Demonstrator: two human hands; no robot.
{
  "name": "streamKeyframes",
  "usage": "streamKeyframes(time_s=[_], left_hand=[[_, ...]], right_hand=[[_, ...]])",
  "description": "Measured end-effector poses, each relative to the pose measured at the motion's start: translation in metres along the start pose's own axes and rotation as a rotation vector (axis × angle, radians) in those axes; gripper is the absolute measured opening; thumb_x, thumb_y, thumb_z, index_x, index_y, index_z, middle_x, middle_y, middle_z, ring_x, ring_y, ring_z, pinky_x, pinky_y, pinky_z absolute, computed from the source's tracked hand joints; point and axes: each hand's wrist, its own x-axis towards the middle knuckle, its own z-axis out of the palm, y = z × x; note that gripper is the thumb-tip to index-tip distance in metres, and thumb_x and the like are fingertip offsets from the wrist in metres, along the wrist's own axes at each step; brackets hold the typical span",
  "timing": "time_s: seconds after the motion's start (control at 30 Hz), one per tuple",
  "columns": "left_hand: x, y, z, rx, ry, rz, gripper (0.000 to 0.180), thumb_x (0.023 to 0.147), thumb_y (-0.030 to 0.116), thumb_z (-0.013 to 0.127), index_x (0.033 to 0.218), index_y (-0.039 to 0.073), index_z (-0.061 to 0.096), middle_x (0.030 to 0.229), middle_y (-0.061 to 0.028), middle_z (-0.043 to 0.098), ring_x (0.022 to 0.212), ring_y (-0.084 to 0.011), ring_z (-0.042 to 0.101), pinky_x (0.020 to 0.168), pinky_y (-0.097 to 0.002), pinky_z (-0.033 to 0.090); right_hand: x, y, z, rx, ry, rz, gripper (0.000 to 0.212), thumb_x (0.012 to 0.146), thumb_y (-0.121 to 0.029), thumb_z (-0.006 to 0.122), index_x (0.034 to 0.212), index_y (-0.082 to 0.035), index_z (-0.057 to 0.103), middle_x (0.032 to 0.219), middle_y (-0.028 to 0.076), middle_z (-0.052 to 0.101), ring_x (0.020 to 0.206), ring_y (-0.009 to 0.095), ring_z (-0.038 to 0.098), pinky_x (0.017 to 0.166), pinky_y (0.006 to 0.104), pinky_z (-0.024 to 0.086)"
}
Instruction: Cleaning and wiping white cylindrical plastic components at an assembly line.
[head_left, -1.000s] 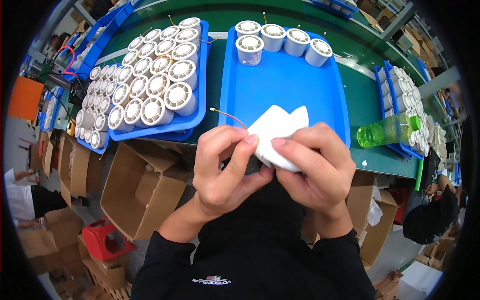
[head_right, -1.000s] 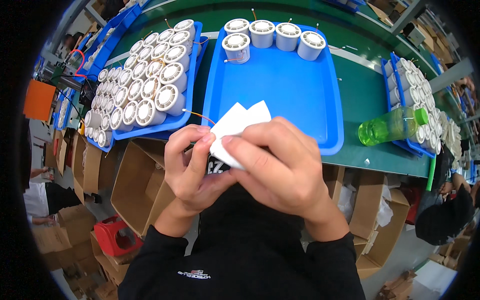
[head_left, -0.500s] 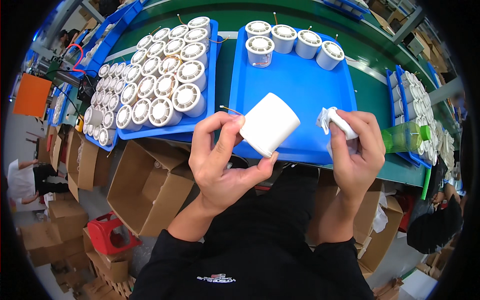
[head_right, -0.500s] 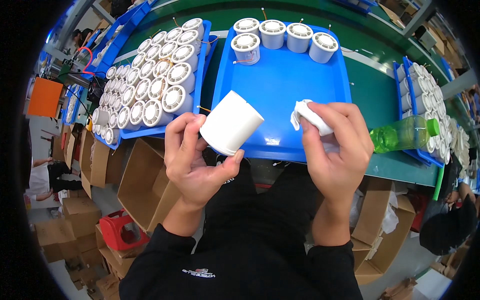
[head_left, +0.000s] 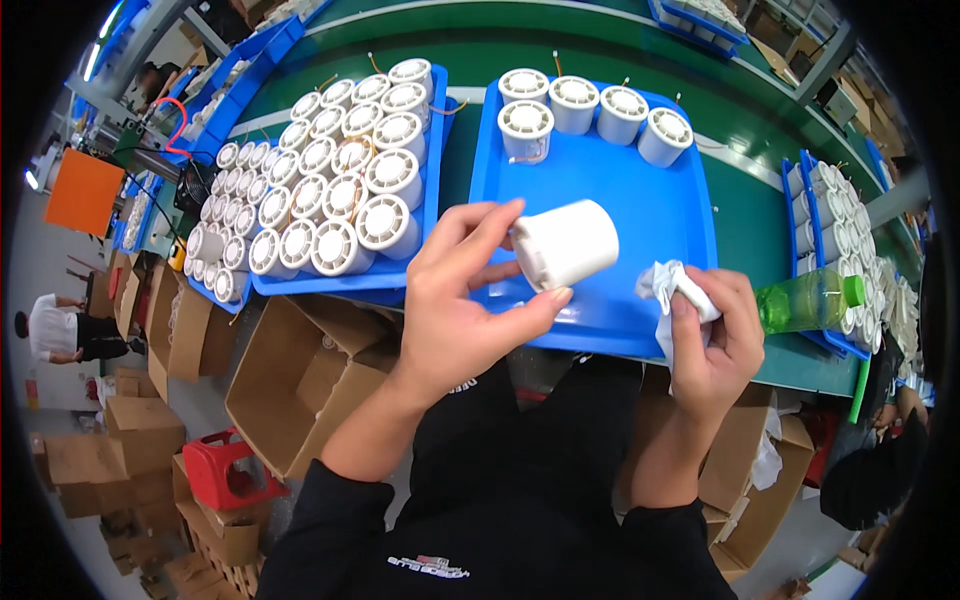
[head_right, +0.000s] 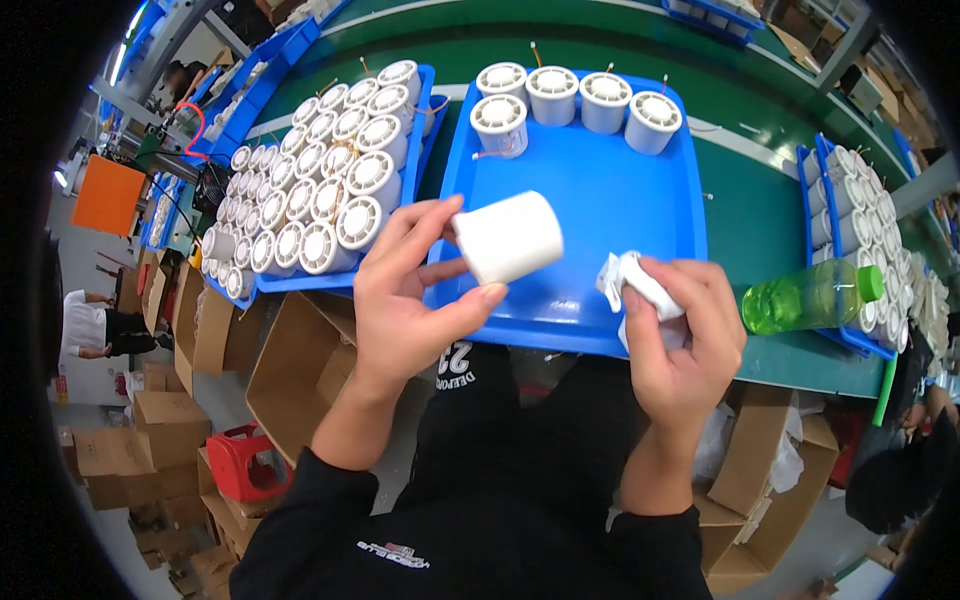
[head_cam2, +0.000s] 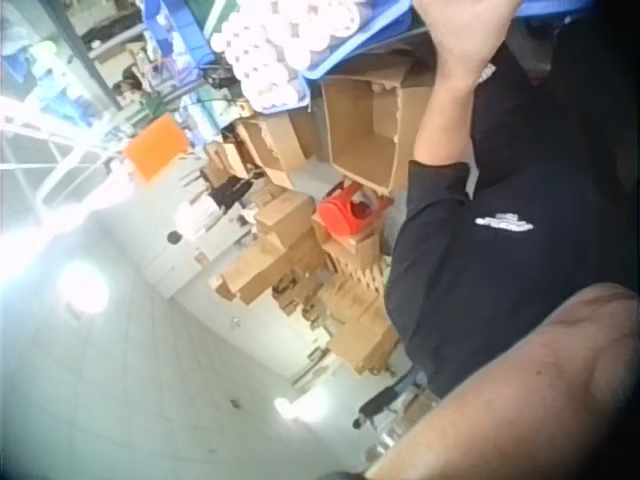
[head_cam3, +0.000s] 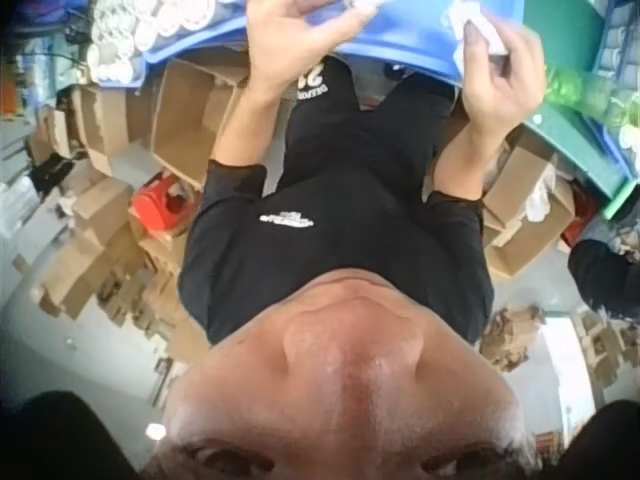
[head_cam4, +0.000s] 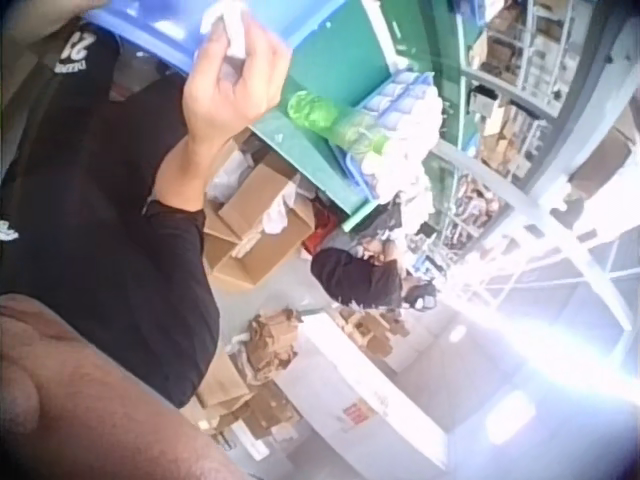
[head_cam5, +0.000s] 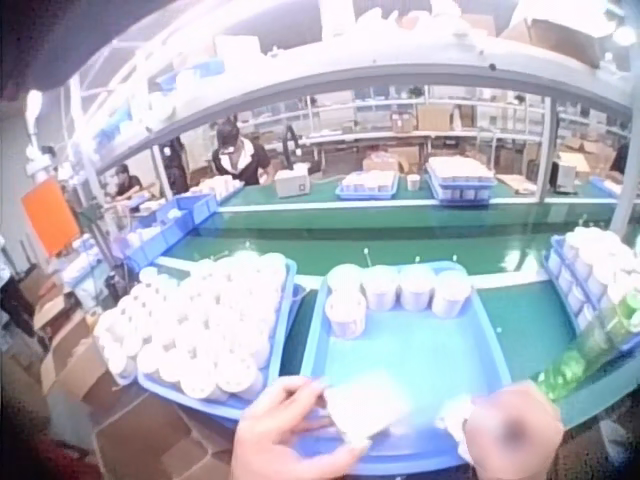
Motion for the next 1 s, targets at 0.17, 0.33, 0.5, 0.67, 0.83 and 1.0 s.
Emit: streamKeyframes(time_s=[0.17, 0.33, 0.5, 0.67, 0.83, 1.0], left_hand=[[0.082, -0.007, 0.021, 0.509, -0.212, 0.452, 0.054, 0.065, 0.017, 0.077, 0.115, 0.000, 0.065, 0.096, -0.0180, 0.062, 0.086, -0.0328, 0.062, 0.074, -0.0396, 0.053], [0.148, -0.029, 0.044, 0.974, -0.537, 0.323, 0.034, 0.068, 0.022, 0.073, 0.097, 0.005, 0.074, 0.098, -0.0140, 0.064, 0.087, -0.0314, 0.064, 0.080, -0.0405, 0.053], [0.161, -0.038, 0.042, 0.955, -0.471, 0.380, 0.031, 0.068, 0.022, 0.073, 0.095, 0.006, 0.075, 0.097, -0.0140, 0.064, 0.095, -0.0306, 0.060, 0.085, -0.0383, 0.051], [0.165, -0.037, 0.067, 0.975, -0.434, 0.494, 0.030, 0.067, 0.022, 0.076, 0.092, 0.004, 0.074, 0.096, -0.0125, 0.062, 0.094, -0.0287, 0.058, 0.085, -0.0378, 0.050], [0.176, -0.045, 0.109, 0.944, -0.464, 0.578, 0.021, 0.067, 0.019, 0.076, 0.079, 0.002, 0.072, 0.087, -0.0126, 0.061, 0.091, -0.0286, 0.058, 0.079, -0.0399, 0.051], [0.178, -0.055, 0.139, 0.938, -0.265, 0.716, 0.017, 0.065, 0.017, 0.074, 0.071, 0.002, 0.070, 0.082, -0.0136, 0.058, 0.087, -0.0301, 0.057, 0.074, -0.0410, 0.052]], right_hand=[[-0.009, 0.000, -0.011, 0.042, -0.016, 0.037, 0.023, 0.073, 0.005, 0.071, 0.096, 0.003, 0.068, 0.085, 0.013, 0.061, 0.070, 0.018, 0.058, 0.057, 0.0251, 0.043], [-0.021, 0.004, -0.020, 0.072, -0.023, 0.069, 0.024, 0.071, 0.003, 0.072, 0.096, 0.002, 0.069, 0.083, 0.013, 0.062, 0.070, 0.020, 0.060, 0.059, 0.0267, 0.045], [-0.025, 0.017, -0.032, 0.090, -0.024, 0.102, 0.026, 0.070, 0.004, 0.073, 0.096, 0.002, 0.069, 0.084, 0.013, 0.062, 0.070, 0.020, 0.060, 0.060, 0.0271, 0.045], [-0.023, 0.020, -0.036, 0.143, -0.024, 0.173, 0.026, 0.070, 0.004, 0.074, 0.095, 0.002, 0.069, 0.084, 0.012, 0.062, 0.071, 0.020, 0.061, 0.061, 0.0276, 0.046], [-0.025, 0.019, -0.036, 0.146, -0.025, 0.158, 0.024, 0.071, 0.005, 0.072, 0.094, 0.002, 0.069, 0.085, 0.012, 0.062, 0.072, 0.021, 0.061, 0.062, 0.0274, 0.047], [-0.043, 0.013, -0.049, 0.101, 0.023, 0.251, 0.023, 0.072, 0.007, 0.067, 0.095, 0.005, 0.067, 0.088, 0.014, 0.060, 0.077, 0.021, 0.059, 0.068, 0.0273, 0.047]])
